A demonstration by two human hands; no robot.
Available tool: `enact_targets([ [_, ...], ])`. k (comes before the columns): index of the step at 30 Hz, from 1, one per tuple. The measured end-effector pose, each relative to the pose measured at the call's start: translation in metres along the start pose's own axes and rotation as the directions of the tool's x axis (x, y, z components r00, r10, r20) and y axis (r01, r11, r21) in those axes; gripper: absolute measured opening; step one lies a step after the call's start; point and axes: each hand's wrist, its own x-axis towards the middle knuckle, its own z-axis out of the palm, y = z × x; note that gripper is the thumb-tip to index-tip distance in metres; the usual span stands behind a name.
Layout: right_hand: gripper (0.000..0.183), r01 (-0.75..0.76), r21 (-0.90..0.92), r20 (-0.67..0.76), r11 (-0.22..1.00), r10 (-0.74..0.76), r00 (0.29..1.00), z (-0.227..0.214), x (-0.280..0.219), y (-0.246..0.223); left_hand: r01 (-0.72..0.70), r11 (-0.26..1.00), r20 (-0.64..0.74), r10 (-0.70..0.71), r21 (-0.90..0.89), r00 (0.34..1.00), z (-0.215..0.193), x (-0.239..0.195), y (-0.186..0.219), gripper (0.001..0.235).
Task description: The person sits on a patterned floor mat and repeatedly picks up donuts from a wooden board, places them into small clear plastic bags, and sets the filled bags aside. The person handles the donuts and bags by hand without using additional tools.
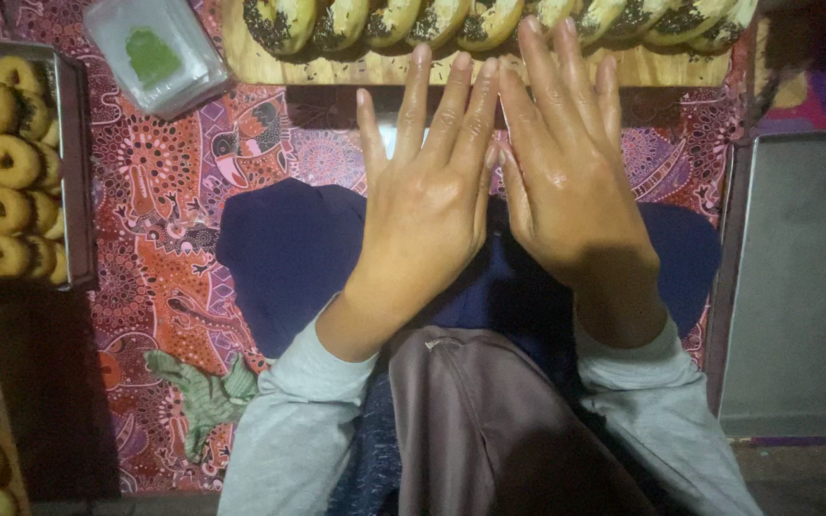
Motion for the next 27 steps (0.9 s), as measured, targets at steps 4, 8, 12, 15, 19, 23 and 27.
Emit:
enact_targets([
  [4,0.051,-0.011,0.023,-0.002,1.000,0.011,1.000,-0.001,0.000,-0.002,-0.005,1.000,-0.007,0.005,-0.013,1.000,0.000,-0.002,0.001,0.054],
  [8,0.051,-0.015,0.020,0.000,1.000,0.015,1.000,-0.001,0.000,-0.003,-0.005,1.000,-0.006,0.005,-0.017,1.000,0.001,-0.001,0.001,0.054],
  [12,0.050,-0.026,0.043,-0.008,0.999,0.027,1.000,0.000,-0.001,-0.005,-0.001,1.000,-0.009,0.001,-0.013,1.000,0.000,-0.002,0.001,0.052],
  [15,0.051,-0.014,0.024,-0.003,1.000,0.014,1.000,-0.001,-0.001,-0.005,-0.002,1.000,-0.013,0.002,-0.019,1.000,0.000,-0.002,0.001,0.051],
  [19,0.051,-0.023,0.025,-0.005,0.999,0.023,1.000,0.001,-0.003,-0.003,-0.005,0.999,-0.005,0.005,-0.033,1.000,0.003,-0.004,0.000,0.051],
  [23,0.053,-0.020,0.038,0.007,0.999,0.019,1.000,0.002,-0.006,0.002,-0.007,1.000,0.027,0.007,-0.023,1.000,0.007,-0.003,0.000,0.052],
  [27,0.054,-0.010,0.041,0.013,0.999,0.009,1.000,0.001,-0.005,0.006,-0.015,1.000,0.047,0.017,-0.026,0.999,0.010,-0.002,0.001,0.054],
])
